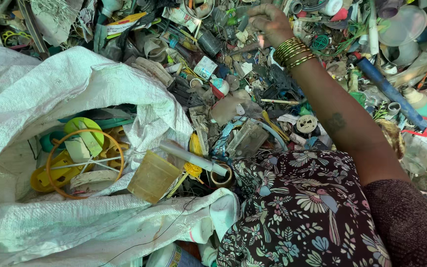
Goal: The person sits on the ground beside a large pile of mixed plastic waste and picks out plastic pieces, placing selected items into a white woven sack. They handle pieces one at a time, occasionally holding a piece while reaching for another, and later place items into a small plastic container.
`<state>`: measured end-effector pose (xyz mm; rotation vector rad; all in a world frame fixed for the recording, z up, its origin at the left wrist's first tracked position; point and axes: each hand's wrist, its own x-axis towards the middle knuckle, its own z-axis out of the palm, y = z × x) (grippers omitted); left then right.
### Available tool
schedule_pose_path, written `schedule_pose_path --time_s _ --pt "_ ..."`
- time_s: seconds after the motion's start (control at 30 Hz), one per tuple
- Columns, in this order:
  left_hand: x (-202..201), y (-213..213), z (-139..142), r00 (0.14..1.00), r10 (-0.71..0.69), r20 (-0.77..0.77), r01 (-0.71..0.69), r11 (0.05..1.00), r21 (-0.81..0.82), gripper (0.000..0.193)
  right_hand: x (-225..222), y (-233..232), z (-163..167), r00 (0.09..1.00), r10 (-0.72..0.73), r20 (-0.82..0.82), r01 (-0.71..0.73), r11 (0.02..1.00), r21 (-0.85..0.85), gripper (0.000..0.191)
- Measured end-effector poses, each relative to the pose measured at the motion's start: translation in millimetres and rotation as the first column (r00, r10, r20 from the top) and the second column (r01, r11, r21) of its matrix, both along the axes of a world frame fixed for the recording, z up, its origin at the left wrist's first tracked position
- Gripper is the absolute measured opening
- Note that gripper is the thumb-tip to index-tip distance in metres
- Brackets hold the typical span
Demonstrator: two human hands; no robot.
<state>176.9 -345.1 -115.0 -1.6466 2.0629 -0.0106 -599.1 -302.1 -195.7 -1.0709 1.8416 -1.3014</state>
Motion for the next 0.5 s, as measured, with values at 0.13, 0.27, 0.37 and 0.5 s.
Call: schedule_pose_path --time_s 0.13,0.27,0.37,0.5 --pt "-112.6 55.7 14.5 0.755 -0.444 -0.483 0.505 0.863 -0.005 0.075 2.6 -1.9 -29.6 0.980 -0.184 -0.073 0.194 0.966 0.169 0.031" --pt "-230.0 96.4 23.9 0.567 -0.436 -0.699 0.647 0.760 0.051 0.083 5.3 12.1 -51.6 0.980 -0.200 -0.013 0.193 0.960 -0.201 0.028" --pt "-302.5 85.1 35.2 0.541 -0.283 -0.792 0.622 0.769 0.150 0.074 6.7 24.3 -61.0 0.960 -0.259 -0.103 0.242 0.958 -0.153 0.030" --pt "-374.5 64.1 25.1 0.486 -0.191 -0.853 0.512 0.853 0.101 0.061 6.4 24.7 -59.3 0.944 -0.308 -0.117 0.293 0.948 -0.126 0.033"
